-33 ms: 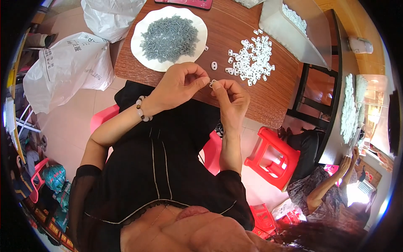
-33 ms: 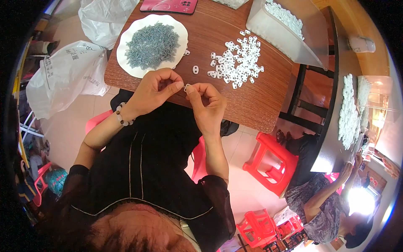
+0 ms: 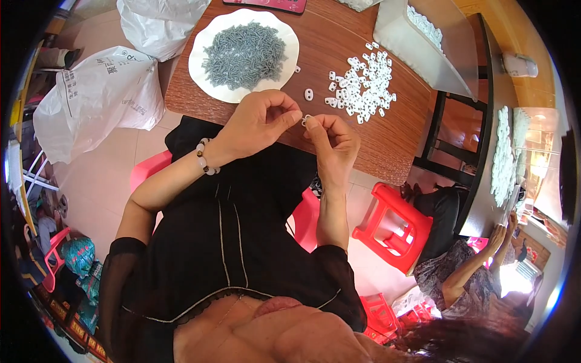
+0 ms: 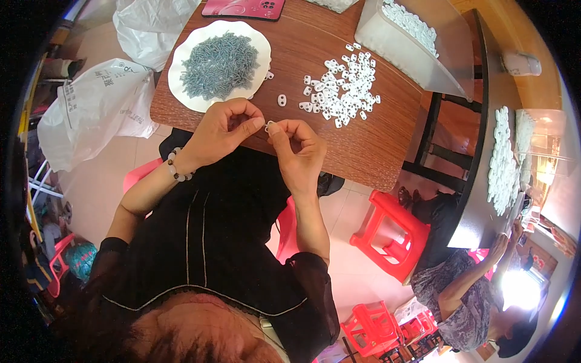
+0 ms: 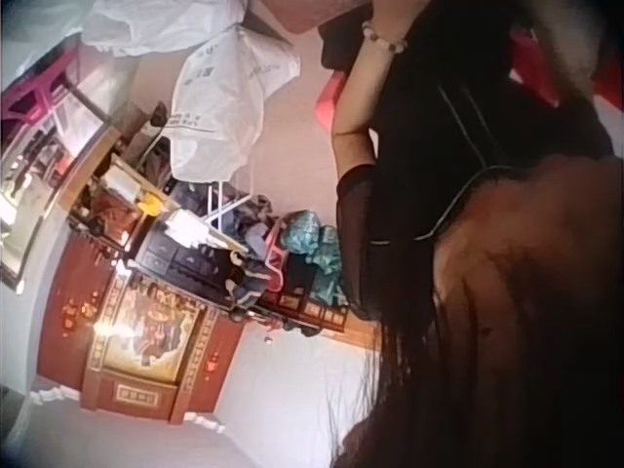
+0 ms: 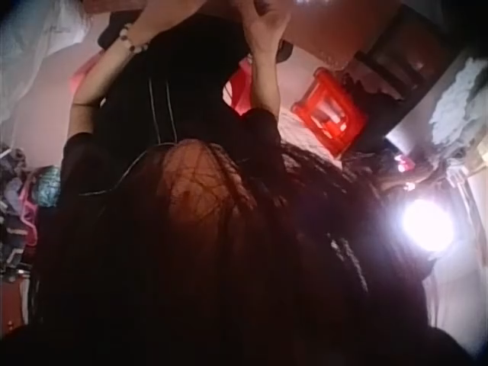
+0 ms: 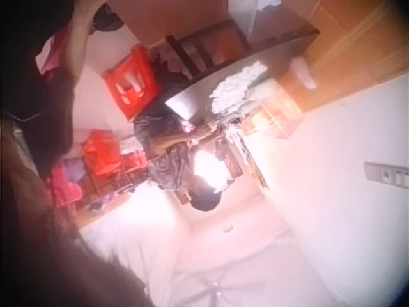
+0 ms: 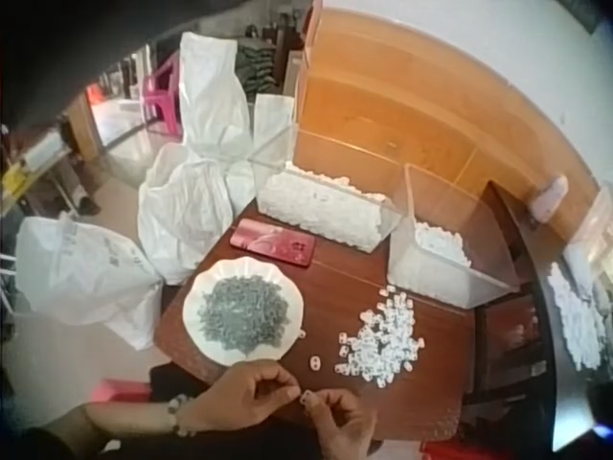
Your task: Assembling small white plastic components by manually inserting tiny grey beads into them at a workbench.
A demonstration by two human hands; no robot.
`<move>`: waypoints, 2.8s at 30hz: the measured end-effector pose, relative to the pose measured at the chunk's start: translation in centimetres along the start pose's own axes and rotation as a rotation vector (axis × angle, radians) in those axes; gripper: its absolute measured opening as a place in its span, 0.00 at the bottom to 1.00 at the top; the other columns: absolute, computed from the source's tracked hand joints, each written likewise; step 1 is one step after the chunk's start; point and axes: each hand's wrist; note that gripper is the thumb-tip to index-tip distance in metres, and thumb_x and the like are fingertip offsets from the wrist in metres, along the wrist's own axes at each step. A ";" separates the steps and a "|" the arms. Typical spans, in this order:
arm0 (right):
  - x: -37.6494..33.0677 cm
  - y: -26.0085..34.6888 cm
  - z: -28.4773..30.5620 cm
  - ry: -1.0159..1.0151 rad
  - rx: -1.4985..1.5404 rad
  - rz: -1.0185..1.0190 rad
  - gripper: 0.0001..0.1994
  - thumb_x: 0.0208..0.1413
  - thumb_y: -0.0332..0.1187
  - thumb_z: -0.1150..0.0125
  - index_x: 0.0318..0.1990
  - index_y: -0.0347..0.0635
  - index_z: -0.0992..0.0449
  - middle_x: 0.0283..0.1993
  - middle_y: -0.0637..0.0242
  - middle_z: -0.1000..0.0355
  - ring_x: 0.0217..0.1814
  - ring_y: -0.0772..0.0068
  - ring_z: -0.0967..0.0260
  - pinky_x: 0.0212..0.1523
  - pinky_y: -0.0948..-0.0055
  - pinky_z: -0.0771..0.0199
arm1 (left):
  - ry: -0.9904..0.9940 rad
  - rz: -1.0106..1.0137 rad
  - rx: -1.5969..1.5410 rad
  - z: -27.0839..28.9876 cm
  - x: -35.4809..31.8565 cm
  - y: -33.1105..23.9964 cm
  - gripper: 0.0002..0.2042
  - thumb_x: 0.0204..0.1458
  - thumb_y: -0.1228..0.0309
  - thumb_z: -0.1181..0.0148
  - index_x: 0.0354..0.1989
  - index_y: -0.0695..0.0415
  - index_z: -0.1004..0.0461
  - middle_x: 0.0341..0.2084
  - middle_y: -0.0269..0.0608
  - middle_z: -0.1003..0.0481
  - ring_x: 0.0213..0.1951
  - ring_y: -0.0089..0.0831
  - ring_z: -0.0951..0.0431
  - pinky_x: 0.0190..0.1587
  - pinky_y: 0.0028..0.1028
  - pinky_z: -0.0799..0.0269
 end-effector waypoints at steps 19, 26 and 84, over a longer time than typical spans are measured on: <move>0.1 -0.5 -0.2 -0.001 -0.016 0.019 0.06 0.55 0.28 0.38 0.31 0.33 0.24 0.25 0.72 0.28 0.28 0.87 0.34 0.30 0.86 0.36 | -0.051 -0.021 -0.139 0.0 0.1 2.1 0.10 0.55 0.68 0.39 0.33 0.65 0.24 0.23 0.31 0.25 0.25 0.13 0.32 0.27 0.18 0.36; 0.0 -0.2 0.2 -0.037 -0.037 -0.001 0.06 0.55 0.28 0.38 0.31 0.33 0.24 0.25 0.73 0.28 0.28 0.86 0.35 0.31 0.86 0.36 | -0.088 -0.045 -0.113 0.4 0.2 2.2 0.11 0.54 0.66 0.38 0.32 0.65 0.22 0.21 0.27 0.25 0.22 0.10 0.33 0.24 0.16 0.39; -0.8 0.2 1.9 -0.081 0.051 0.008 0.05 0.55 0.26 0.39 0.29 0.35 0.26 0.24 0.75 0.31 0.26 0.89 0.38 0.28 0.88 0.40 | 0.152 0.172 -0.454 -1.0 1.4 0.3 0.13 0.57 0.66 0.41 0.43 0.64 0.24 0.30 0.34 0.23 0.29 0.16 0.27 0.34 0.17 0.28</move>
Point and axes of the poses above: each hand's wrist, its own x-axis towards the middle knuckle, its own z-axis out of the back of the hand, y = z × x
